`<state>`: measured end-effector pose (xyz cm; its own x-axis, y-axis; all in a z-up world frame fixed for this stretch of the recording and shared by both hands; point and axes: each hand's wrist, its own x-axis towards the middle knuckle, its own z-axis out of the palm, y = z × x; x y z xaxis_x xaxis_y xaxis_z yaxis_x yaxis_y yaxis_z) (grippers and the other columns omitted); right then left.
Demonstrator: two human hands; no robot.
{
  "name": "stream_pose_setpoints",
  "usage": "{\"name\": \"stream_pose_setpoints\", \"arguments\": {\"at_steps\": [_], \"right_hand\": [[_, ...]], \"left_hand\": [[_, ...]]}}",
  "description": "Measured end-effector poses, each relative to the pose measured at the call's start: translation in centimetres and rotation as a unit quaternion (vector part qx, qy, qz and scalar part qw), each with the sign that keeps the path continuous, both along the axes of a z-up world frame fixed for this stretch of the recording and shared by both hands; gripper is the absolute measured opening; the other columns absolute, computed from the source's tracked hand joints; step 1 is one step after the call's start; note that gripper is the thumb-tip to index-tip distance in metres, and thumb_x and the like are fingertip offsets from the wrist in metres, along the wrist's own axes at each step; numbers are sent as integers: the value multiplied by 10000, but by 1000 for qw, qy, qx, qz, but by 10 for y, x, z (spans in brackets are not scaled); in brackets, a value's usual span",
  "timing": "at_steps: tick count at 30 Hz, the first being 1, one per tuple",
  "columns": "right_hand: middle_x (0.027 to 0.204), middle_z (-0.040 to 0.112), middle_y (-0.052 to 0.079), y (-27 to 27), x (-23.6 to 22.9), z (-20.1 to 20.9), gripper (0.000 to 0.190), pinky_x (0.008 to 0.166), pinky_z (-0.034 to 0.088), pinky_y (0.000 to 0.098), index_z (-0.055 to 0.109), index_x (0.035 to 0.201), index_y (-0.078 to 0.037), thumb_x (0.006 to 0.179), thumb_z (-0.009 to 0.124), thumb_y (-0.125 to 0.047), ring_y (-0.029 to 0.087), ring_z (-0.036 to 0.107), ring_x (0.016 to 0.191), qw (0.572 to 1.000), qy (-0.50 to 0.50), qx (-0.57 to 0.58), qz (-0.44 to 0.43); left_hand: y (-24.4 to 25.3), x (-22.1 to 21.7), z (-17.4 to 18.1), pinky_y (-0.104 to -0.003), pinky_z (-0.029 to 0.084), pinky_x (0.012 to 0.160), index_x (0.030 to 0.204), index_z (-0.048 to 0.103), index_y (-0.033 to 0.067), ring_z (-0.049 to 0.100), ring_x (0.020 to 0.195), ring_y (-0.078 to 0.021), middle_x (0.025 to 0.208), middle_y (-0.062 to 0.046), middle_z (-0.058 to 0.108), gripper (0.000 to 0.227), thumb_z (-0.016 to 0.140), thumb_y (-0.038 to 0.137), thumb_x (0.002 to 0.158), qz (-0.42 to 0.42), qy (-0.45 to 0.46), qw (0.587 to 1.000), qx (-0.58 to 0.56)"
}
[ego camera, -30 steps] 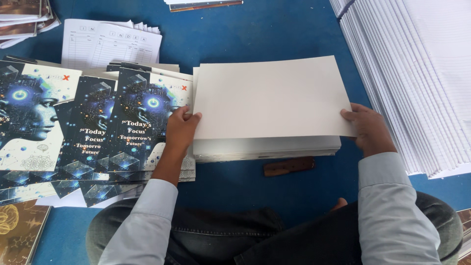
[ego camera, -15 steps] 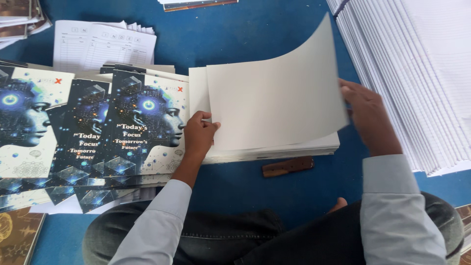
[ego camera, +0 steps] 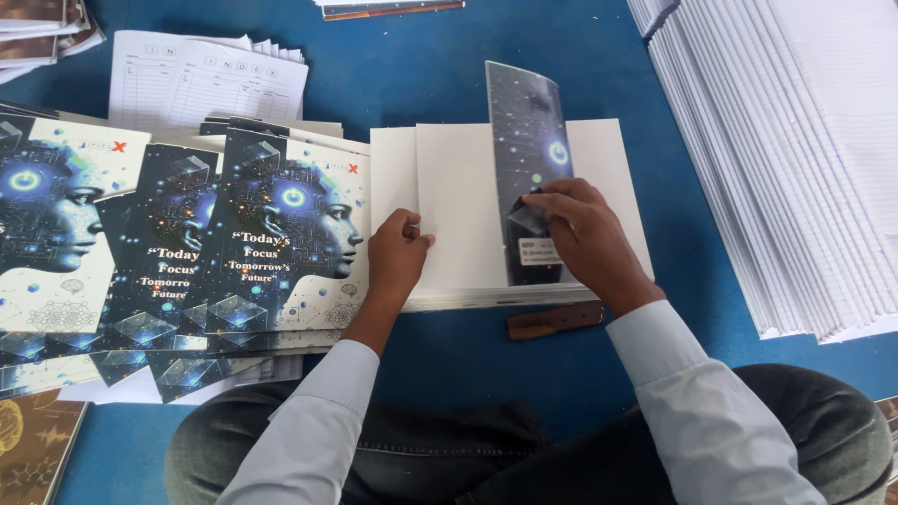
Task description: The person inserts a printed cover sheet into a stack of blank pages, folds it over, and presses it flat. This process is repeated multiple times with identical materials.
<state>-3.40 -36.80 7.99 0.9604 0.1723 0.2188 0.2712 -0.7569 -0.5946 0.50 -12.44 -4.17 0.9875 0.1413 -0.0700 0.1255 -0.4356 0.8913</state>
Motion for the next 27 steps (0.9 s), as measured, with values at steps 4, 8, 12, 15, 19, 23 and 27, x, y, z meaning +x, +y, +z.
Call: {"name": "stream_pose_setpoints", "arguments": {"at_steps": [4, 8, 12, 15, 19, 23, 27], "right_hand": [[1362, 620, 123, 2, 13, -2, 300, 1064, 523, 402, 728, 1189, -76, 941, 575, -2, 302, 613, 1269, 999, 34, -6, -29], [1477, 507, 133, -2, 30, -2, 464, 1043, 569, 404, 631, 1311, -118, 854, 708, -138, 332, 601, 1272, 995, 83, 22, -54], [1584, 306, 207, -9, 51, -12, 906, 1115, 392, 541, 470, 1487, -183, 708, 903, -344, 448, 324, 1458, 991, 90, -88, -46], [1658, 161, 211, -12, 61, -28, 1100, 1159, 330, 554, 358, 1564, -269, 641, 922, -475, 455, 221, 1507, 986, 137, -81, -50], [1684, 94, 233, -8, 68, -54, 1090, 1181, 332, 541, 332, 1587, -291, 676, 868, -560, 465, 191, 1526, 987, 136, -81, -40], [1692, 23, 235, 1, 70, -76, 1059, 1171, 328, 560, 339, 1585, -301, 697, 843, -581, 473, 109, 1538, 987, 122, -99, -46], [1697, -2, 223, 7, 71, -85, 1045, 1174, 295, 615, 354, 1590, -304, 711, 832, -606, 495, 10, 1542, 981, 124, -139, -55]], "left_hand": [[2, 3, -3, -347, 571, 739, 1201, 671, 38, 703, 782, -199, 875, -86, 716, 406, 771, 98, 812, -6, 9, 1000, 15], [3, 6, -1, -364, 562, 748, 1338, 629, 35, 697, 771, -236, 867, -114, 717, 532, 760, 118, 829, -40, 17, 997, 65], [5, 8, 0, -368, 561, 761, 1321, 640, 27, 705, 788, -241, 875, -107, 725, 539, 770, 138, 810, -41, 14, 996, 73], [4, 9, -2, -370, 560, 766, 1286, 659, 43, 715, 791, -246, 858, -94, 730, 503, 772, 150, 808, -38, 30, 996, 76], [4, 14, -9, -390, 551, 791, 1000, 726, 4, 697, 807, -287, 844, -105, 705, 233, 789, 145, 825, -48, -7, 993, 106], [5, 18, -17, -416, 540, 730, 904, 716, 31, 674, 785, -306, 838, -109, 691, 157, 778, 87, 771, -26, -61, 992, 107], [6, 20, -16, -402, 539, 697, 836, 703, 2, 673, 703, -301, 740, -116, 676, 145, 787, 116, 803, -34, -38, 994, 99]]}}
